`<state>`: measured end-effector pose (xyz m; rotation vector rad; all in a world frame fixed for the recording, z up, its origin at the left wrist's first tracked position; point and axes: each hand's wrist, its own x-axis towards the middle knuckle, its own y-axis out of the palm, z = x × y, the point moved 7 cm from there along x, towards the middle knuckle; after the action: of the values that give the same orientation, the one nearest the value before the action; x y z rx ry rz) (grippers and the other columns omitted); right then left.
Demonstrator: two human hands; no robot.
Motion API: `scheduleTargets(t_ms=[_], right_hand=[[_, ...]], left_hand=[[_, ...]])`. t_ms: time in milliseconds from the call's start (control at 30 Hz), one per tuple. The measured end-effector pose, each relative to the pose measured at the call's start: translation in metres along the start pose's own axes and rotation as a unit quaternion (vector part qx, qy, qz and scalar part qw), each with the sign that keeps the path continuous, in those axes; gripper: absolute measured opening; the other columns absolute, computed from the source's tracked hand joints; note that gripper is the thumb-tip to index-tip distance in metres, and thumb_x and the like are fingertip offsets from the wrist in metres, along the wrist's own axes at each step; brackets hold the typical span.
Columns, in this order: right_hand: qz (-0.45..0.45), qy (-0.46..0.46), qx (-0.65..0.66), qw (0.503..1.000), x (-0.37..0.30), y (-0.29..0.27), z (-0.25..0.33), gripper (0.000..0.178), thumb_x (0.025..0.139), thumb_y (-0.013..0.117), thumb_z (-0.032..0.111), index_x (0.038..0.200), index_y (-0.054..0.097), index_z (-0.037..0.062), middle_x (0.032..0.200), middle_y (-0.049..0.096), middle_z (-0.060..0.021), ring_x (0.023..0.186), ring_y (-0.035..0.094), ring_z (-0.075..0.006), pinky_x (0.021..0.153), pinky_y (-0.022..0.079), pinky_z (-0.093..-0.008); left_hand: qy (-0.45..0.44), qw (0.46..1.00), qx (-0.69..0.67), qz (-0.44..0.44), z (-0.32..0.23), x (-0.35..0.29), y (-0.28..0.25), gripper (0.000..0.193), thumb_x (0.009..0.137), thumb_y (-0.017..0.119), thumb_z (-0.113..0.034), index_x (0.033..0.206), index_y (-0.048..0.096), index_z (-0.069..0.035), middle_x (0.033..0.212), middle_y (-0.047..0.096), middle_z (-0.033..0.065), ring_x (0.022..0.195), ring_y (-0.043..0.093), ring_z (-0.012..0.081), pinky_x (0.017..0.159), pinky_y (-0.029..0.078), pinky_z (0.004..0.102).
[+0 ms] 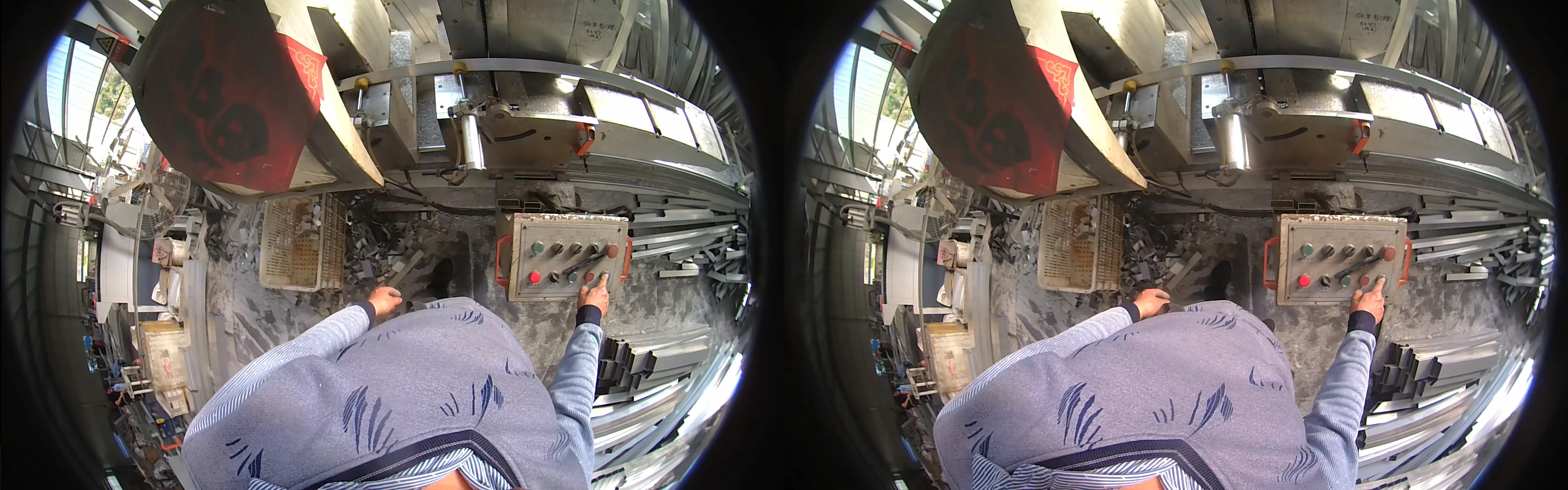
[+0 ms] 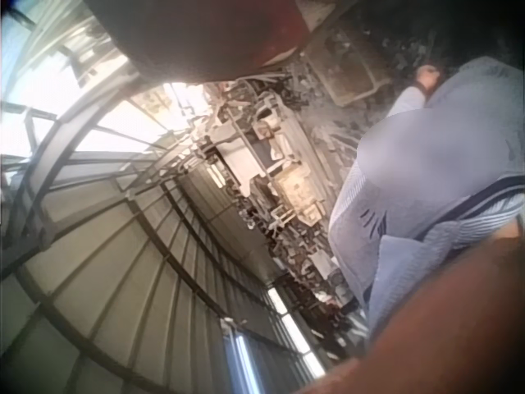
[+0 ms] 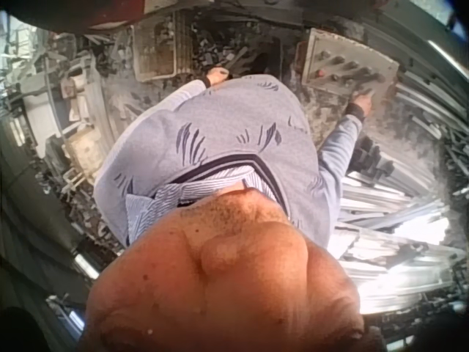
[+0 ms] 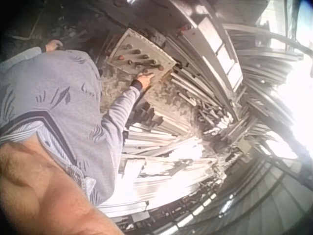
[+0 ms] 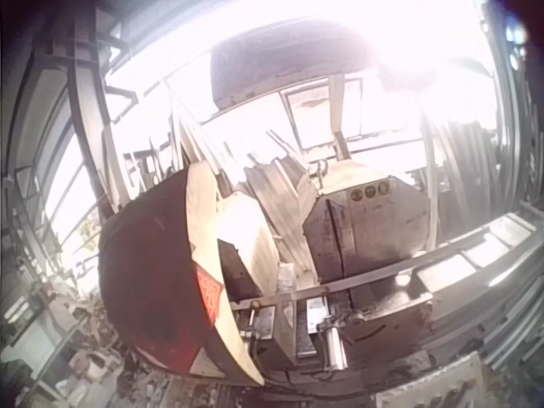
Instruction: The person repeatedly places metal profiles into a chop saw, operates the control panel to cut them, and removes the cut pieces. The cycle of loading, cutting, and unloading is performed multiple times in a workshop setting.
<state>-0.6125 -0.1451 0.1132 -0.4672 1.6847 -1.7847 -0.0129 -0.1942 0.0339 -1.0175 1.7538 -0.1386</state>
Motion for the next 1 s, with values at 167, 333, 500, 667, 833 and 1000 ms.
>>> scheduleTargets(t_ms=[167, 333, 500, 667, 833, 1000], right_hand=[[0.014, 0.002, -0.005, 1.0, -0.002, -0.002, 0.002, 0.076, 0.076, 0.066, 0.024, 0.14, 0.028, 0.0077, 0.099, 0.063, -0.0236, 0.092, 0.061, -0.0375, 0.082, 0.049, -0.0439], [0.007, -0.005, 0.001, 1.0, -0.003, -0.005, 0.003, 0.075, 0.076, 0.065, 0.023, 0.14, 0.029, 0.0072, 0.097, 0.063, -0.0243, 0.09, 0.062, -0.0379, 0.081, 0.049, -0.0439], [0.021, 0.019, 0.002, 1.0, -0.001, -0.001, 0.0, 0.078, 0.076, 0.067, 0.024, 0.142, 0.028, 0.0123, 0.102, 0.062, -0.023, 0.095, 0.06, -0.0373, 0.084, 0.048, -0.044], [0.025, 0.022, 0.013, 0.999, 0.0, 0.002, -0.002, 0.078, 0.075, 0.068, 0.024, 0.142, 0.028, 0.0131, 0.103, 0.062, -0.0237, 0.095, 0.06, -0.0377, 0.084, 0.048, -0.044], [0.017, 0.016, 0.017, 1.0, 0.001, 0.002, -0.002, 0.079, 0.075, 0.068, 0.025, 0.142, 0.028, 0.0137, 0.102, 0.063, -0.0236, 0.094, 0.061, -0.0379, 0.083, 0.049, -0.0442], [0.015, 0.003, 0.019, 1.0, -0.002, -0.003, 0.0, 0.079, 0.074, 0.065, 0.021, 0.141, 0.027, 0.0073, 0.096, 0.063, -0.0264, 0.09, 0.062, -0.0389, 0.082, 0.049, -0.0438]], left_hand=[[0.021, 0.999, 0.037, -0.009, 0.002, 0.005, 0.008, 0.029, 0.082, 0.063, -0.029, 0.104, 0.068, -0.01, 0.109, 0.065, 0.0118, 0.105, 0.059, 0.0283, 0.09, 0.046, 0.0338], [0.028, 0.998, 0.048, -0.005, 0.003, 0.012, 0.015, 0.027, 0.084, 0.061, -0.028, 0.103, 0.068, -0.01, 0.109, 0.065, 0.0115, 0.105, 0.059, 0.0278, 0.09, 0.046, 0.0335], [0.037, 0.998, 0.053, -0.004, -0.001, 0.017, 0.019, 0.027, 0.084, 0.06, -0.027, 0.102, 0.068, -0.009, 0.108, 0.065, 0.0108, 0.104, 0.06, 0.0273, 0.09, 0.046, 0.0331], [0.037, 0.998, 0.044, -0.002, -0.006, 0.017, 0.02, 0.027, 0.083, 0.061, -0.027, 0.102, 0.068, -0.009, 0.108, 0.065, 0.0107, 0.103, 0.06, 0.027, 0.089, 0.047, 0.0328], [0.03, 0.999, 0.039, 0.003, -0.011, 0.015, 0.02, 0.03, 0.082, 0.062, -0.029, 0.103, 0.068, -0.009, 0.108, 0.065, 0.0109, 0.104, 0.06, 0.0271, 0.09, 0.046, 0.0327], [0.037, 0.998, 0.057, 0.008, -0.017, 0.017, 0.019, 0.031, 0.081, 0.063, -0.029, 0.103, 0.068, -0.009, 0.108, 0.065, 0.0117, 0.103, 0.06, 0.0267, 0.09, 0.046, 0.0328]])
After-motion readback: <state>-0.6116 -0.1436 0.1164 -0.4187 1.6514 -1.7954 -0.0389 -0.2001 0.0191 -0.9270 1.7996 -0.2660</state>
